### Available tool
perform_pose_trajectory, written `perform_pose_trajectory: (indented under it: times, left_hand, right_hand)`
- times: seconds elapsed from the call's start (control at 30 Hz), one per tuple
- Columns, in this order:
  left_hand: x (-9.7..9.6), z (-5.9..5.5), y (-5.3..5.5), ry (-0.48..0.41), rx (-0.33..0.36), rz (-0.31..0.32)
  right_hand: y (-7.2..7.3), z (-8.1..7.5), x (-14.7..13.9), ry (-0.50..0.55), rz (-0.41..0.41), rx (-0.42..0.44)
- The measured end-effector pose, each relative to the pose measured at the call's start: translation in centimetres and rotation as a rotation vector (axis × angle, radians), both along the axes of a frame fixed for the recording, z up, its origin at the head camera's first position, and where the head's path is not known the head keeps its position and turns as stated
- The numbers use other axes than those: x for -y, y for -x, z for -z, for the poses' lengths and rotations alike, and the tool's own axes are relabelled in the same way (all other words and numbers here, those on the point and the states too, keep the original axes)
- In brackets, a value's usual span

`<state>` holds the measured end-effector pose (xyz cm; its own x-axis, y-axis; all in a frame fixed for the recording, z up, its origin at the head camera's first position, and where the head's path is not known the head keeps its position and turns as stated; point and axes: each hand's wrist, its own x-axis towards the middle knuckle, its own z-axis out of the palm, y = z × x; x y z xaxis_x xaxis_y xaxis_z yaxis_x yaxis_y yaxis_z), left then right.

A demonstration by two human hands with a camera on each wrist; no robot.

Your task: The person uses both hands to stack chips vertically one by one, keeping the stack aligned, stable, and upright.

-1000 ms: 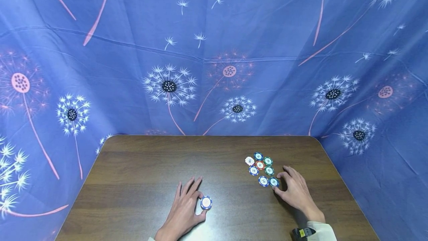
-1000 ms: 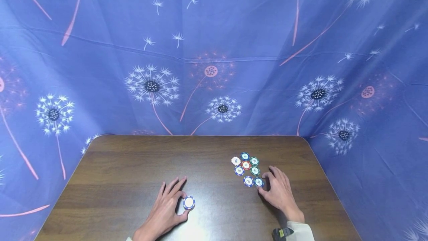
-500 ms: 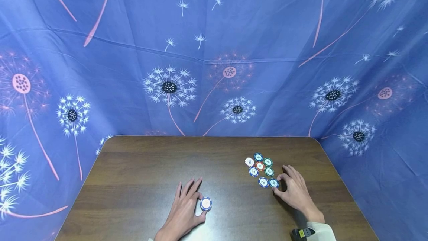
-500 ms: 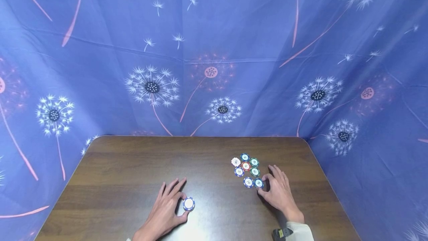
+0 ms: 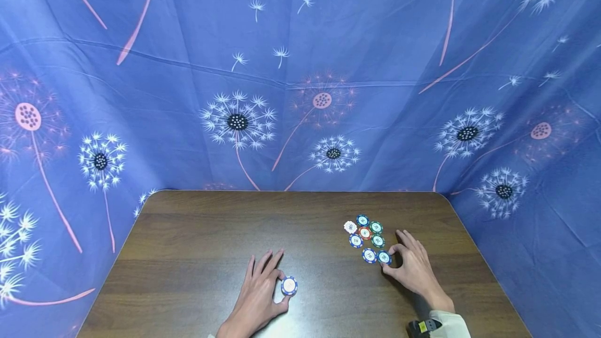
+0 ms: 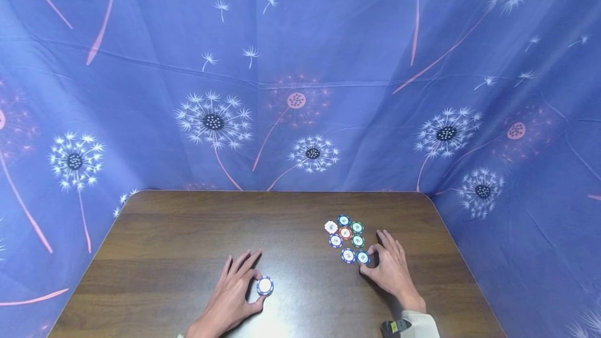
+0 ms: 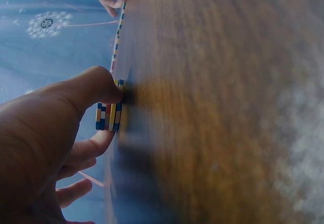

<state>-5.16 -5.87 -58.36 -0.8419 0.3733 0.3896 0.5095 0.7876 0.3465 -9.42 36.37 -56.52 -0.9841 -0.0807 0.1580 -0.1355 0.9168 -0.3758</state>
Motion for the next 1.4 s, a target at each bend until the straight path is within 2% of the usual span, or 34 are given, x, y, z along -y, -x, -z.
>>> perform_pose_trajectory:
  times: [0.3, 0.67, 0.97, 1.2, 1.4]
  left_hand:
    - [0.0, 0.0, 0.0, -0.004, 0.002, -0.004]
    - [0.0, -0.1, 0.0, 0.0, 0.013, -0.006]
    - [0.0, -0.1, -0.2, -0.005, 0.016, -0.006]
    - [0.0, -0.3, -0.1, 0.002, 0.012, -0.008]
    - [0.0, -0.3, -0.2, 0.002, 0.025, -0.009]
  right_hand:
    - [-0.1, 0.3, -0.1, 0.0, 0.011, -0.025]
    - [-0.7, 0.3, -0.3, 0.007, 0.034, -0.008]
    - [-1.3, 0.7, -0.7, 0.02, 0.033, -0.034]
    - [-1.9, 0.9, -1.2, 0.028, 0.031, -0.097]
    - [-2.3, 0.7, -1.6, 0.025, 0.04, -0.097]
